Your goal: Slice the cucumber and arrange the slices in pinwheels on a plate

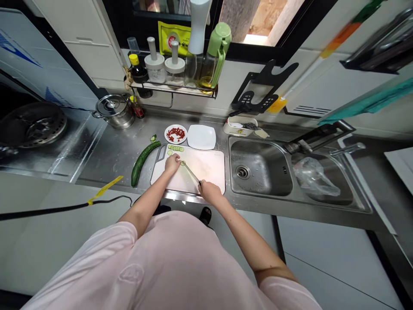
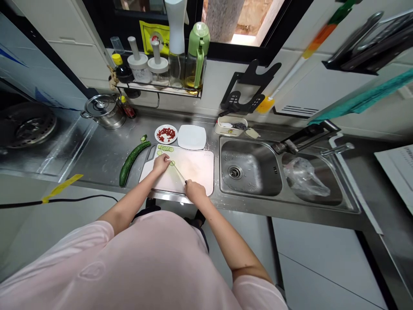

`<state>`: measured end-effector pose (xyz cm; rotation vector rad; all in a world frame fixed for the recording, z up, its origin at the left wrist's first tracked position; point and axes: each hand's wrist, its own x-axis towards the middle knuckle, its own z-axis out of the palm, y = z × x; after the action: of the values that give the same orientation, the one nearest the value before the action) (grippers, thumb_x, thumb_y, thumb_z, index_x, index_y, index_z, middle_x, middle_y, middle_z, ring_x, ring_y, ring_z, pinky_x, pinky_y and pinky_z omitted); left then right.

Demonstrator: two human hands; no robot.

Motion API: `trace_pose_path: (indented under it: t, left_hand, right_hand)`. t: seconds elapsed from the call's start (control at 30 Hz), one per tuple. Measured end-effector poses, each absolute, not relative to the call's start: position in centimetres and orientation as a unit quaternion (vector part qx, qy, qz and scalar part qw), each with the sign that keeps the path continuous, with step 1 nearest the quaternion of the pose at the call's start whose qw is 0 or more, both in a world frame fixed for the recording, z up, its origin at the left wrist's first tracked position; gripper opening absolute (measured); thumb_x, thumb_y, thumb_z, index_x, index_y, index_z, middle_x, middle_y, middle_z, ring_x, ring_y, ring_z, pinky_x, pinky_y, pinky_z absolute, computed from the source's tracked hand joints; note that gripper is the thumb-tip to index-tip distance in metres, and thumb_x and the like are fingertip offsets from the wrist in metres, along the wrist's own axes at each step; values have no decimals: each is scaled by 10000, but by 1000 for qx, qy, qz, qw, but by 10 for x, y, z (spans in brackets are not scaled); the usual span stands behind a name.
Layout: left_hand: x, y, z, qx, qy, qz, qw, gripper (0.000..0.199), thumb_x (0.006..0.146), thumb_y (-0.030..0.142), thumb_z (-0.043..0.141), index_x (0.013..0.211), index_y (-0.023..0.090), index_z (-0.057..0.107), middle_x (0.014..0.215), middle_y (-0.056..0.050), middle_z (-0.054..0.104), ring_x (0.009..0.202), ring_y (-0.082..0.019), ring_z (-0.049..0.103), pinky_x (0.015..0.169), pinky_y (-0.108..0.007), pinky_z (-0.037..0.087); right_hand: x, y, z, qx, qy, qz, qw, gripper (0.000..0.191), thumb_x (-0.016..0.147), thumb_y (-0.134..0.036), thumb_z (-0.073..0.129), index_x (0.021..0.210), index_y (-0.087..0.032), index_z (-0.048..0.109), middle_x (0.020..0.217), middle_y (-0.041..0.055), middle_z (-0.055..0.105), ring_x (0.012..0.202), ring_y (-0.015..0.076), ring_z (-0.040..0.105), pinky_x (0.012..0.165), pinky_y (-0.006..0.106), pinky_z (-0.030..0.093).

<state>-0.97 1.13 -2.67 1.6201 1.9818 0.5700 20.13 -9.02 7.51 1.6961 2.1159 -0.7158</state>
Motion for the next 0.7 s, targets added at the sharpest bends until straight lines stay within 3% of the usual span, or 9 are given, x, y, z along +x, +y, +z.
trace_pose_path:
  t: [0.4, 0.7]
  left_hand:
    - [1, -13, -20, 681, 681, 196, 185, 306, 850, 330, 527, 1117, 212, 619, 1028, -93, 554, 1003, -227, 540, 907, -313, 411]
    - [8, -10, -12, 656, 706, 180, 197, 173, 813, 278, 575, 960, 208, 635, 996, -82, 573, 983, -214, 542, 867, -309, 415]
  right_hand:
    - [223, -116, 76, 615, 723, -271, 160, 355, 968, -386, 313, 1075, -162, 566, 999, 130, 675, 921, 235, 637, 720, 284, 401]
    - [232, -126, 54, 699, 651, -287, 71, 435, 985, -467, 246, 1084, -178, 556, 951, 92, 672, 903, 196, 625, 653, 235, 345]
